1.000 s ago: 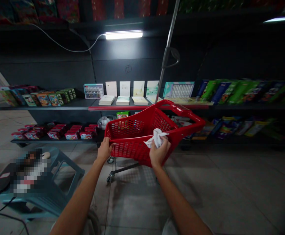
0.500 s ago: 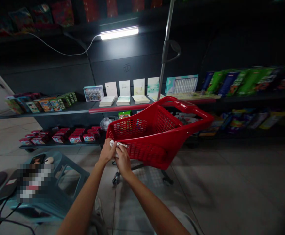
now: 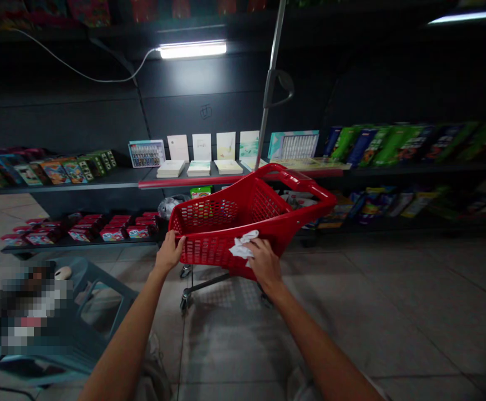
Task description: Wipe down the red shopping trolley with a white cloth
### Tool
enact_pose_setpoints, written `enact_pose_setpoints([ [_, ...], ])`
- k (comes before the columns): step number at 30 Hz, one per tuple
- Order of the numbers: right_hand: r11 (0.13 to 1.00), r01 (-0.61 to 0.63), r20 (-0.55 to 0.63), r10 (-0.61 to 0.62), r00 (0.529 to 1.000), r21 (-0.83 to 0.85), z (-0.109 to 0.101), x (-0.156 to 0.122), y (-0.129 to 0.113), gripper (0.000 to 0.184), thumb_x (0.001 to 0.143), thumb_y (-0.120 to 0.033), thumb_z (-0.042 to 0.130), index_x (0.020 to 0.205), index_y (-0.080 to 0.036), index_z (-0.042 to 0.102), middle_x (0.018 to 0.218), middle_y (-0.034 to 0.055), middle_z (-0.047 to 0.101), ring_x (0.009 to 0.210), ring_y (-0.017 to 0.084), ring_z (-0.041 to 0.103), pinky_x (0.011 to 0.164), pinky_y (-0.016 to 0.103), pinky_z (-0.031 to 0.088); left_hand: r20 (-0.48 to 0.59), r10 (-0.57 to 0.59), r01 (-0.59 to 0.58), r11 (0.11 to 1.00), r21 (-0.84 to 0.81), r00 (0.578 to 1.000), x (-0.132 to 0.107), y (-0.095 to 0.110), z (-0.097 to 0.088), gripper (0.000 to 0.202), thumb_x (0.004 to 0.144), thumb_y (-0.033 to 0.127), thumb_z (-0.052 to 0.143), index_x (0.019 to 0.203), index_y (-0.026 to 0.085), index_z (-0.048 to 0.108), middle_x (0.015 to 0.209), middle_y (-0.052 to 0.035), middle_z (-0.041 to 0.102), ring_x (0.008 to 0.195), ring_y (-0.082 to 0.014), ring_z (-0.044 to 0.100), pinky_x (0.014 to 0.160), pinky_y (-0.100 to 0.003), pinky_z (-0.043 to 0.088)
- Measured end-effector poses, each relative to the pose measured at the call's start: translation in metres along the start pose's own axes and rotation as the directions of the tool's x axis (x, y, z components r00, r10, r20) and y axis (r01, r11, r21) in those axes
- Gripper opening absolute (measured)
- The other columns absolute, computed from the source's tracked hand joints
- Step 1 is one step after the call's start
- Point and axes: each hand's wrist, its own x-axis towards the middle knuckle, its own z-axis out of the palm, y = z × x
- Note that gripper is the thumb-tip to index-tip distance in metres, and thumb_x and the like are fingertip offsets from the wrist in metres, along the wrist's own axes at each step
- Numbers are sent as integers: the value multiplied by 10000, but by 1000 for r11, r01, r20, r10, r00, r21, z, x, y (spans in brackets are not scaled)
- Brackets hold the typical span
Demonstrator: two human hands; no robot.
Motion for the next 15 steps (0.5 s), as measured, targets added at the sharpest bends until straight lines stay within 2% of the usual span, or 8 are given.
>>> enact_pose_setpoints([
  [3,995,-85,-186,92,978,46,-15,-3,29,468,764,-48,596,1148,-263,756,1229,62,676,1105,255,527,991,388,468,-1,0,0,1000,15,1000,-1,2,0,439,1017,597,331,1185,244,529,1341,-109,559,1172,-251,622,1001,-429,506],
  [6,974,-151,-295,195,936,166,-4,-7,39,416,777,-140,604,1166,-221,728,1222,94,658,1118,260,539,1026,417,447,-11,-7,7,1000,20,1000,-2,4,0,430,1016,587,345,1186,243,537,1342,-111,564,1170,-250,627,983,-420,515],
  [9,887,-226,-335,373,865,403,33,-9,31,392,753,-256,641,1128,-153,688,1163,134,656,1092,266,573,1016,420,457,-12,-26,26,999,23,1000,-5,8,0,429,1019,579,342,1191,235,535,1363,-124,553,1185,-265,622,972,-425,517],
  [11,776,-314,-329,544,772,547,63,-8,18,442,711,-336,683,1103,-134,657,1110,146,666,1040,272,592,989,419,471,-5,-44,44,999,23,999,-8,12,0,431,1021,579,337,1185,232,534,1356,-130,552,1178,-274,624,964,-434,520],
  [13,639,-391,-288,699,655,662,90,-6,1,489,700,-401,691,1115,-151,629,1099,137,677,1006,265,608,951,398,489,1,-64,64,998,20,998,-10,17,-1,426,1021,579,338,1169,230,534,1330,-127,559,1165,-276,626,964,-444,521],
  [14,573,-400,-249,744,620,715,101,-5,-10,494,718,-429,673,1131,-163,616,1102,127,683,992,255,621,923,379,500,4,-73,73,997,18,997,-11,18,-1,424,1020,580,341,1162,230,534,1322,-124,562,1160,-276,627,966,-449,521],
  [15,510,-394,-198,768,610,765,112,-5,-24,490,742,-449,647,1146,-175,605,1098,113,692,970,242,635,887,358,511,5,-81,81,997,18,997,-12,20,-1,423,1020,581,341,1157,230,534,1320,-123,561,1157,-277,627,967,-454,521],
])
